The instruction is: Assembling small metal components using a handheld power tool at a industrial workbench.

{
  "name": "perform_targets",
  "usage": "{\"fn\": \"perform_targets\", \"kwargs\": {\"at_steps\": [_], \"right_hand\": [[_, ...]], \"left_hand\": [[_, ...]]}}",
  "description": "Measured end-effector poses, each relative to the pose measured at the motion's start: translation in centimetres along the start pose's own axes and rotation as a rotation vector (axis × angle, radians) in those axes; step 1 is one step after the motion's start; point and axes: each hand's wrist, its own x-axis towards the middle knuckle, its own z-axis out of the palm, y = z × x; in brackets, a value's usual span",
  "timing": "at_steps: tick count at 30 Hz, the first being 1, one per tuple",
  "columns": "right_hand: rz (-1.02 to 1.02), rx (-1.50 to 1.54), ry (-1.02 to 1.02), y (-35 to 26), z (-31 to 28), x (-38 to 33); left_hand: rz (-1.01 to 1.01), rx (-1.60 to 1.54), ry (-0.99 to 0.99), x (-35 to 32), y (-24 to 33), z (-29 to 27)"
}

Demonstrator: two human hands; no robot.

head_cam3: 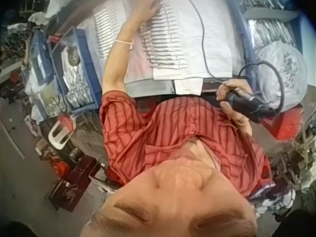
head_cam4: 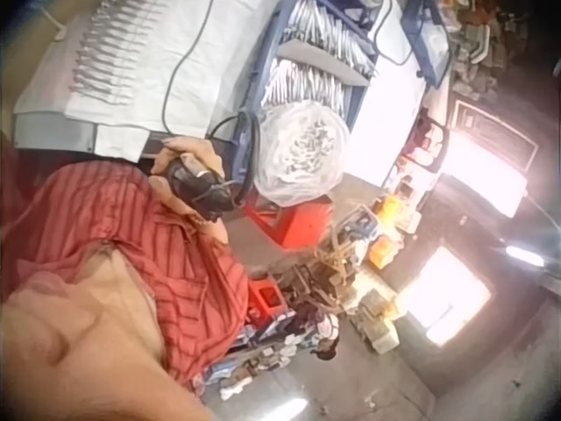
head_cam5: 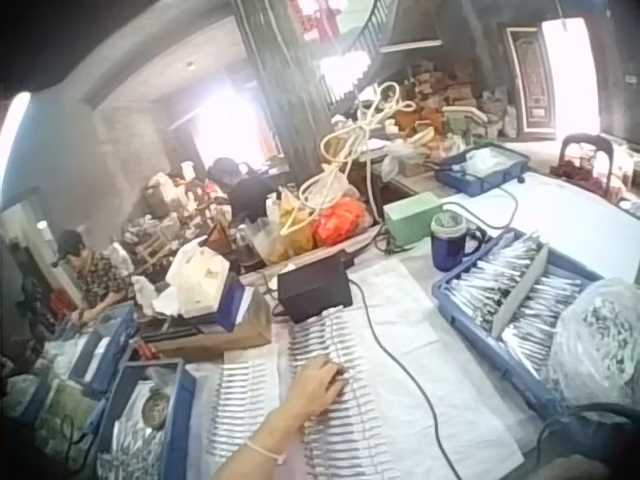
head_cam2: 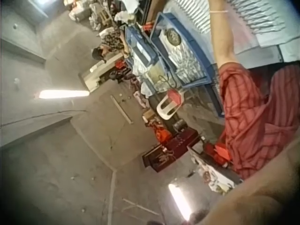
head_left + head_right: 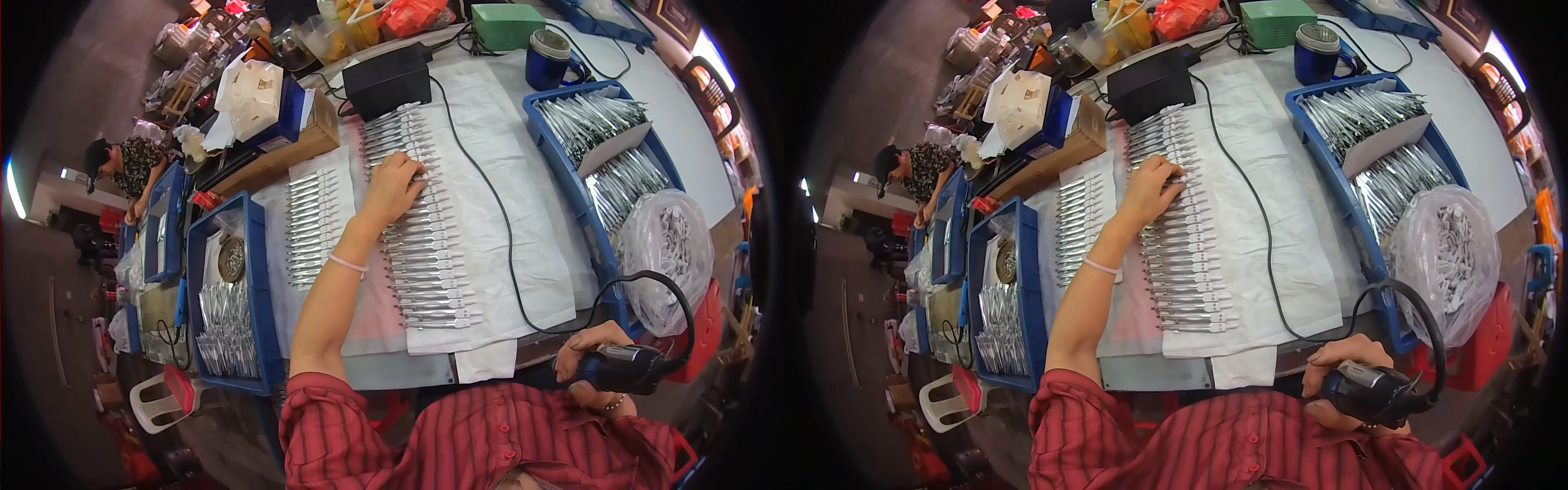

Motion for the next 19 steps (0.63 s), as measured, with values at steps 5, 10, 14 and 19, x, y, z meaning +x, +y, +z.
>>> {"fn": "perform_targets", "kwargs": {"at_steps": [5,10,14,19], "right_hand": [[-0.030,-0.113,-0.119,-0.1,-0.1,-1.1],[-0.045,-0.192,-0.279,-1.2,0.1,-1.2],[-0.067,-0.241,-0.327,-0.4,0.3,-3.2],[0.093,-0.170,-0.216,0.8,1.8,-5.1]], "left_hand": [[0.013,0.163,0.070,-0.6,0.1,0.7],[-0.102,-0.086,0.336,-1.4,-0.2,-0.9],[-0.200,-0.477,0.450,-2.9,7.5,-5.6],[-0.479,-0.785,0.424,-11.7,16.1,-5.9]]}}
